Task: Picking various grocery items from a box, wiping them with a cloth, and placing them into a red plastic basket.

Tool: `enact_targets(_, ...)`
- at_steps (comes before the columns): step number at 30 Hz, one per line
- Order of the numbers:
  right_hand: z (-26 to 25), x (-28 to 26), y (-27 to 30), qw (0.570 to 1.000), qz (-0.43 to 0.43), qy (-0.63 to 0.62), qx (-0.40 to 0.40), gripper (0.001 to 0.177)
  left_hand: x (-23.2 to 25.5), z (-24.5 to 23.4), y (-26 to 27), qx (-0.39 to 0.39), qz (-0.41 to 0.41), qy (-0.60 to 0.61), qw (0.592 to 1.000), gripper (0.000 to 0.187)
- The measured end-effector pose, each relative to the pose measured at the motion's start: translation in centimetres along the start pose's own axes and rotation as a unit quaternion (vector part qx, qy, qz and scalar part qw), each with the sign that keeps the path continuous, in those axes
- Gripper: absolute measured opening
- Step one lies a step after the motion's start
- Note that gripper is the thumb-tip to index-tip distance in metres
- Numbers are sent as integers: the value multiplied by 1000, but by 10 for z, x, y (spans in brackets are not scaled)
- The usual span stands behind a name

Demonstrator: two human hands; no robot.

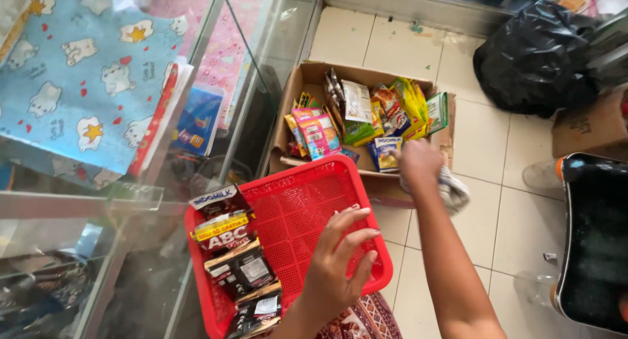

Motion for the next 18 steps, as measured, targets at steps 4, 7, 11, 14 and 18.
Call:
enact_targets(4, 48, -28, -52, 996, 3, 38, -82, 65, -11, -4, -26, -23, -44, -16, 999, 28)
enact_targets(7, 76, -35, -62, 989, -1, 62, -135, 72, -16, -7, -36, -39, -111, 49, 992, 26)
enact_targets(11, 141, -16, -98, 992, -17, 79, -92, 34, -28, -2, -38, -34, -150, 78, 985, 24)
enact_targets(14, 143, 8, -106, 993, -2, 60, -105, 31, -40, 3, -37, -45, -174, 87, 980, 22)
enact_targets(18, 53, 29, -68, 986, 42, 17, -158, 37, -50, 2, -38, -42, -200, 94, 974, 22)
Point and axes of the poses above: each hand's wrist, its own y-axis away from the middle knuckle, its own z-axis out of the palm, x = y × z, the point moved 2 cm from there along -y, towards the middle knuckle, and after that the axes turned 4 degrees about -z, right-handed, at the moved point
